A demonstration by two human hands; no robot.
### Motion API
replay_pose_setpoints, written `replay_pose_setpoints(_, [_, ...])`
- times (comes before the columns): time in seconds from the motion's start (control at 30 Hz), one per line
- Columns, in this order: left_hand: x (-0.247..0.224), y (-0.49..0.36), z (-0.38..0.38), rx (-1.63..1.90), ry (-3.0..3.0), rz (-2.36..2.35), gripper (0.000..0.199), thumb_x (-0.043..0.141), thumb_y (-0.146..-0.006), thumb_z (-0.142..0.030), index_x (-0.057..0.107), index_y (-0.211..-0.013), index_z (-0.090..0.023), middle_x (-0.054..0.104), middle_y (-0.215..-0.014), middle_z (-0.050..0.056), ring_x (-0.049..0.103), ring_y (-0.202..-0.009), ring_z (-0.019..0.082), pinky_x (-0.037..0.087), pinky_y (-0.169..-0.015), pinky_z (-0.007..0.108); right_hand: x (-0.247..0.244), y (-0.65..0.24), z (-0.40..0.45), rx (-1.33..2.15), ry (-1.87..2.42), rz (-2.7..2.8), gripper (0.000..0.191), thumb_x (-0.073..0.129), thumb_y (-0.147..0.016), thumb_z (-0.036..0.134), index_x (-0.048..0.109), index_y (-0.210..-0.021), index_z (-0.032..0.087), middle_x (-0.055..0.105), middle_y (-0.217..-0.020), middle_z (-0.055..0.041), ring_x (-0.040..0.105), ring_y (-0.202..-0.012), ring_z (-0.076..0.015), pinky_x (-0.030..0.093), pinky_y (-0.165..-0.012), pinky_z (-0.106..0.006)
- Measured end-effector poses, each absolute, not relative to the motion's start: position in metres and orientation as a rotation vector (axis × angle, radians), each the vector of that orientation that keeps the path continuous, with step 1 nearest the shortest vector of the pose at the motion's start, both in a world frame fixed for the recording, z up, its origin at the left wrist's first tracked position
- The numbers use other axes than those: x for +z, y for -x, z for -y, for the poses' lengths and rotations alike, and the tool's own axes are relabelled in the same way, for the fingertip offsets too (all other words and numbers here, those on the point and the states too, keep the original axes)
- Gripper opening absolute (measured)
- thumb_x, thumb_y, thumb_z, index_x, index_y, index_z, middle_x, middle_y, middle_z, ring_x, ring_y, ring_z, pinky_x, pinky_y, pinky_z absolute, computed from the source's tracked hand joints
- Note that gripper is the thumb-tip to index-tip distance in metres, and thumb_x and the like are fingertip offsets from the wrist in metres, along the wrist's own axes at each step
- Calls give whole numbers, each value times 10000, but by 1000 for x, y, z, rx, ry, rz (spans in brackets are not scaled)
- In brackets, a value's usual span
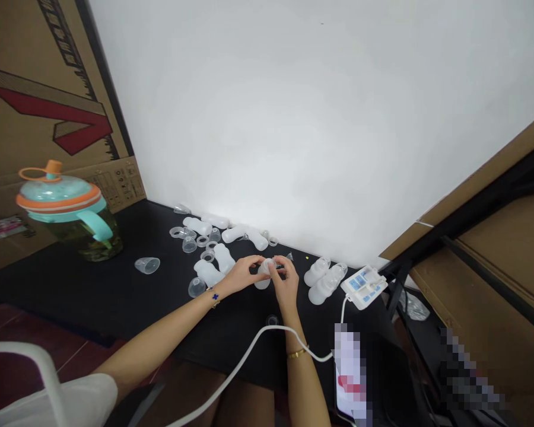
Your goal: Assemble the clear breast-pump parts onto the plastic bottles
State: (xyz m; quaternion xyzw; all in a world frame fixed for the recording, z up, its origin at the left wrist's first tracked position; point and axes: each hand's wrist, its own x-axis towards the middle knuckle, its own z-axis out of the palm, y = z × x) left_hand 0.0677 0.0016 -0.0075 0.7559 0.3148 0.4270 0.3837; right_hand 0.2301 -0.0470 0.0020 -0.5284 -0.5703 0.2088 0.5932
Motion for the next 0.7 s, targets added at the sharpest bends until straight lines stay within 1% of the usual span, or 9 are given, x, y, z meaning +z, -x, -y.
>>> replay_pose_setpoints(0.27, [-8,-68,-1,1090,-1932,-799,344,747,-825,-492,715,-1005,-201,727,-997,27,657,-913,206,500,-812,299,3,-227,47,457,1293,1292,311,728,-816,474,688,-960,201,695,-991,-77,661,-909,-227,557,-674,-307])
replay_pose_setpoints(0.5, [-5,-67,0,1089,-1949,-814,336,744,-831,-493,711,-993,-201,726,-976,21,656,-904,203,492,-812,295,6,-224,49,433,1332,1296,358,725,-819,535,677,-934,199,701,-953,-76,663,-873,-222,555,-662,-309])
replay_pose_setpoints(0.63, [-5,-67,0,1080,-1946,-818,343,731,-838,-500,716,-1009,-203,733,-998,31,661,-920,214,497,-828,311,5,-224,49,409,1338,1295,352,722,-826,535,684,-931,201,706,-948,-77,665,-867,-222,564,-660,-311])
replay_pose_setpoints(0.7, [-4,-67,0,1085,-1944,-822,339,739,-832,-495,718,-1007,-206,733,-1002,31,661,-926,216,497,-833,313,2,-225,49,419,1326,1303,348,711,-841,517,700,-984,199,716,-1001,-91,672,-888,-229,573,-664,-320])
